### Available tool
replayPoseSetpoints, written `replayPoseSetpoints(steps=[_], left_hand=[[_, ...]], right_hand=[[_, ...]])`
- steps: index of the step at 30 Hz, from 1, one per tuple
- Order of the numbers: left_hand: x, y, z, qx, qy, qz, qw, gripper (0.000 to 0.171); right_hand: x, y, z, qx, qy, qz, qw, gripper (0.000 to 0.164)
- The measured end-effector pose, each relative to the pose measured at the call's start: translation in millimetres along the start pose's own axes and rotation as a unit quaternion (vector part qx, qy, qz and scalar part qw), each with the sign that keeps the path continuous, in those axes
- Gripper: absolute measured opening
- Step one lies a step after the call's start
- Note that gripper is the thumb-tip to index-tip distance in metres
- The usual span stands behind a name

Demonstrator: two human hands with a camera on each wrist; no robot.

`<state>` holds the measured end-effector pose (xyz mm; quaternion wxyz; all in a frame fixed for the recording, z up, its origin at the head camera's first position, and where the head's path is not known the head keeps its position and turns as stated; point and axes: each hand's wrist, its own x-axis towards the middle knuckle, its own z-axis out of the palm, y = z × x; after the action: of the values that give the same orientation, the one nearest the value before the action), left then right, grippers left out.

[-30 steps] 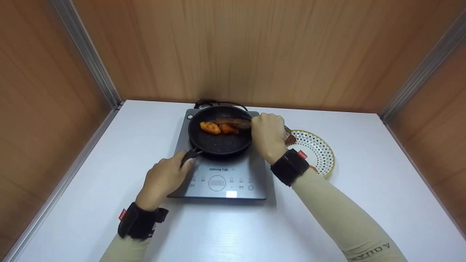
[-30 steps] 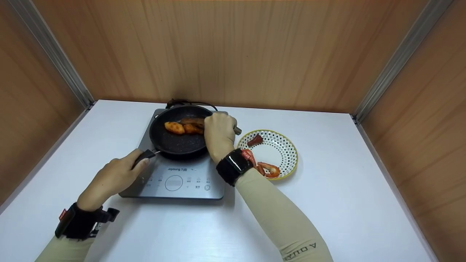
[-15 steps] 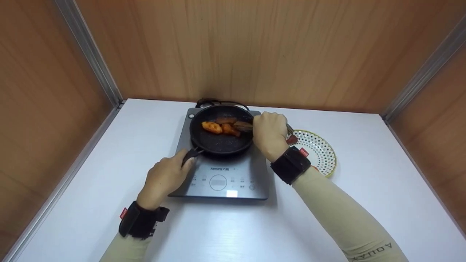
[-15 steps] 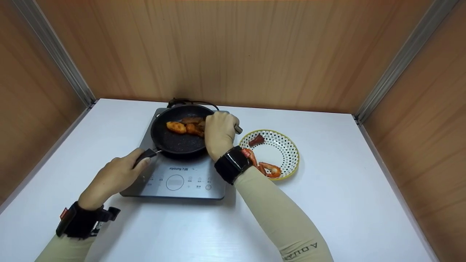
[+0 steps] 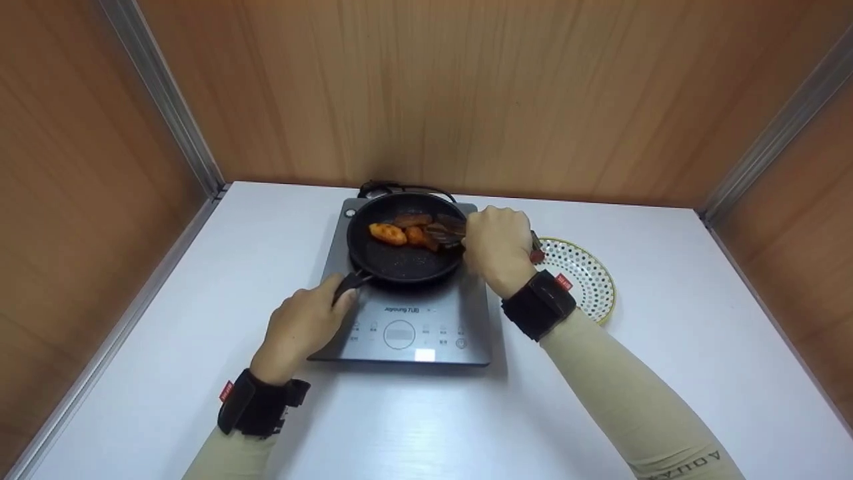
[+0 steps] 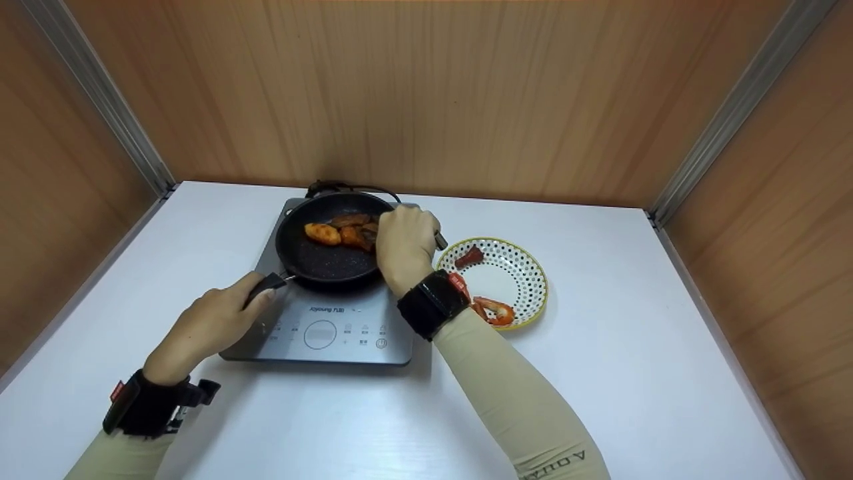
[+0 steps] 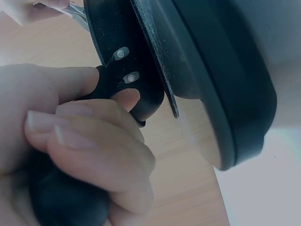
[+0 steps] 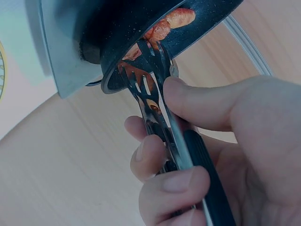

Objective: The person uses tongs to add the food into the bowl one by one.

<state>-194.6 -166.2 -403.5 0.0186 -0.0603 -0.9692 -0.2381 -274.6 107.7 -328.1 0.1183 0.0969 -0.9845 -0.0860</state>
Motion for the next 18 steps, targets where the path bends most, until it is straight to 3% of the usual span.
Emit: replayPoseSetpoints(steps=[9, 18], left_hand=[[-0.7, 1.1, -0.5, -0.002, -0.007, -0.002, 1.0000, 0.022], [-1.8, -2.7, -1.4, 0.000, -0.004, -0.002, 1.0000, 0.022]], right_hand=[[-2.4, 8.0, 4.5, 0.018, 0.003, 0.005, 1.000, 0.043], [-3.0, 7.8, 10.4, 0.014, 0.036, -0.005, 0.999, 0.039]])
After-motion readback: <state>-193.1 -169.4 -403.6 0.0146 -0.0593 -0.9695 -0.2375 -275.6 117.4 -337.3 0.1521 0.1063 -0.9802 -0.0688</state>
